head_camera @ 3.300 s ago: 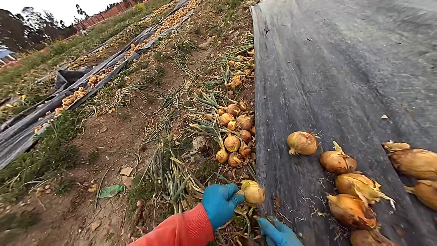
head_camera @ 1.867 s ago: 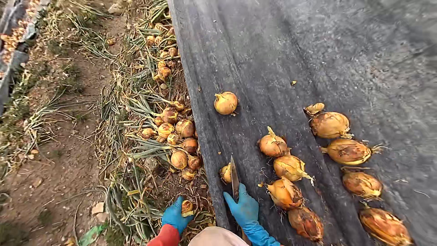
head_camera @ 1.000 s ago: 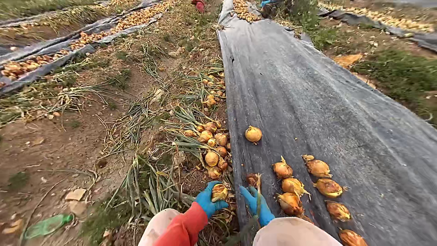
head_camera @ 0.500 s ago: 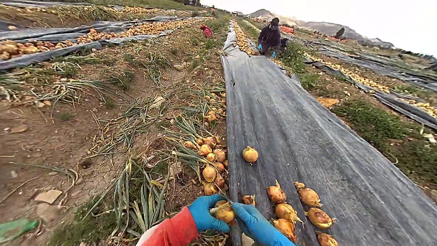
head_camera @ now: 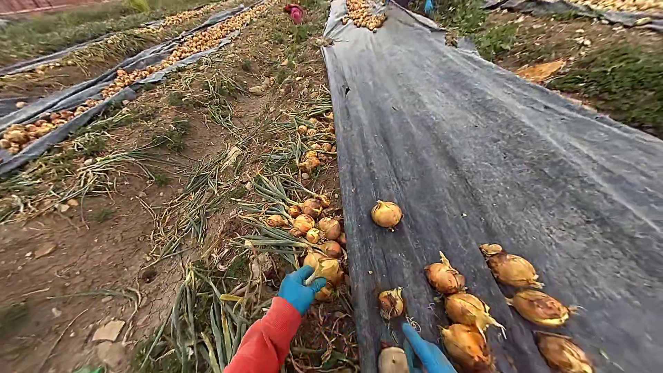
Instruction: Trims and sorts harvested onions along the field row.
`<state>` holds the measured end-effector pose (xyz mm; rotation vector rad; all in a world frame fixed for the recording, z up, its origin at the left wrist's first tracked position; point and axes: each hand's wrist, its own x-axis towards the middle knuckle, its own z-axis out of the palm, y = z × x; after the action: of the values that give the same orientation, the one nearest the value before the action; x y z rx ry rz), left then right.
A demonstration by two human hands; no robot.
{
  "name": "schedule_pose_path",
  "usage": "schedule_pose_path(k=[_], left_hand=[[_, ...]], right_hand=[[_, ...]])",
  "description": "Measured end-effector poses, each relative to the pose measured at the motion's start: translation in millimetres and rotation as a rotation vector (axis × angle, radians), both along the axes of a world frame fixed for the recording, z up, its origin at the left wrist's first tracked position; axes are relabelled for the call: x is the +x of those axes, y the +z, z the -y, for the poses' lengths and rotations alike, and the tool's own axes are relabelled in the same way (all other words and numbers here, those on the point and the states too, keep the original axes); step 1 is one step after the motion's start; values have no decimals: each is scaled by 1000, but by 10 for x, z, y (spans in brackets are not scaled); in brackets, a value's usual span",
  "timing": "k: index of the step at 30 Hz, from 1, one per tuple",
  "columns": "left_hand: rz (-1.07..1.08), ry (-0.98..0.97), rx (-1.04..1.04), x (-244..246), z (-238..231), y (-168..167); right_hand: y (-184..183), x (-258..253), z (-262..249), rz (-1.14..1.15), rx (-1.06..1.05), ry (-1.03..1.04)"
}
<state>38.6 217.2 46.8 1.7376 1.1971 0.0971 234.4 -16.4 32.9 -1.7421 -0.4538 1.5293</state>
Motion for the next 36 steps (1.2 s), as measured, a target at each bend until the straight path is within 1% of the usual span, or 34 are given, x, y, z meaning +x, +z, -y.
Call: schedule_pose_path(k=[2,3,5,6,7,8,10,11,12,13,15,17,19,20,22,23,24,26,27,28,29,31,32,33,34,35,36], left_hand=[[-56,-379,58,231,466,411],[-109,-538,99,389,692,588],[-240,-766,119,604,1051,802],[-263,-815,104,643,1178,835],[-273,-829,106,645,1243,838],[-310,-830,141,637,1209,815],[-574,-820,198,676,838,771],[-742,-802,219,692,604,695],[-866,-804,231,695,396,583],[-916,-823,241,689,252,446],[-845,-904,296,732,103,149],[-774,-929,349,870,28,-170],[-742,-920,454,986,-41,-407],[-724,-896,476,1015,-62,-448],[-613,-828,420,974,-41,-354],[-497,-774,358,908,36,-209],[-325,-693,294,825,162,-38],[77,-502,145,626,547,224],[220,-430,47,551,751,325],[314,-383,-53,498,907,415],[357,-348,-153,453,994,489],[353,-328,-354,377,993,596],[326,-357,-413,347,952,641],[280,-412,-429,327,898,679],[204,-482,-383,318,843,717],[89,-549,-262,323,784,757],[-69,-602,-90,355,714,802]], right_hand=[[-110,-49,60,72,-106,127],[-83,-72,30,72,-75,101],[110,-144,-69,-45,54,-130],[185,-157,-90,-116,104,-238],[220,-160,-89,-145,131,-288],[240,-150,-53,-143,156,-271],[192,-104,48,-96,258,-207],[225,-74,66,-45,317,-233],[307,-8,52,34,344,-297],[387,81,31,112,341,-361],[434,234,22,202,291,-370],[441,218,51,175,216,-299],[291,144,72,130,172,-213],[191,103,80,121,147,-201],[58,16,114,104,70,-214],[16,-6,127,86,42,-219],[-7,-10,124,56,41,-218],[4,-61,113,-45,113,-186],[39,-96,107,-95,168,-152],[84,-124,96,-135,225,-113],[117,-146,86,-167,275,-83],[159,-189,84,-191,332,-50],[166,-205,99,-178,345,-27],[163,-218,124,-139,353,-9],[160,-226,157,-71,352,11],[145,-231,187,5,345,26],[132,-232,207,78,342,26]])
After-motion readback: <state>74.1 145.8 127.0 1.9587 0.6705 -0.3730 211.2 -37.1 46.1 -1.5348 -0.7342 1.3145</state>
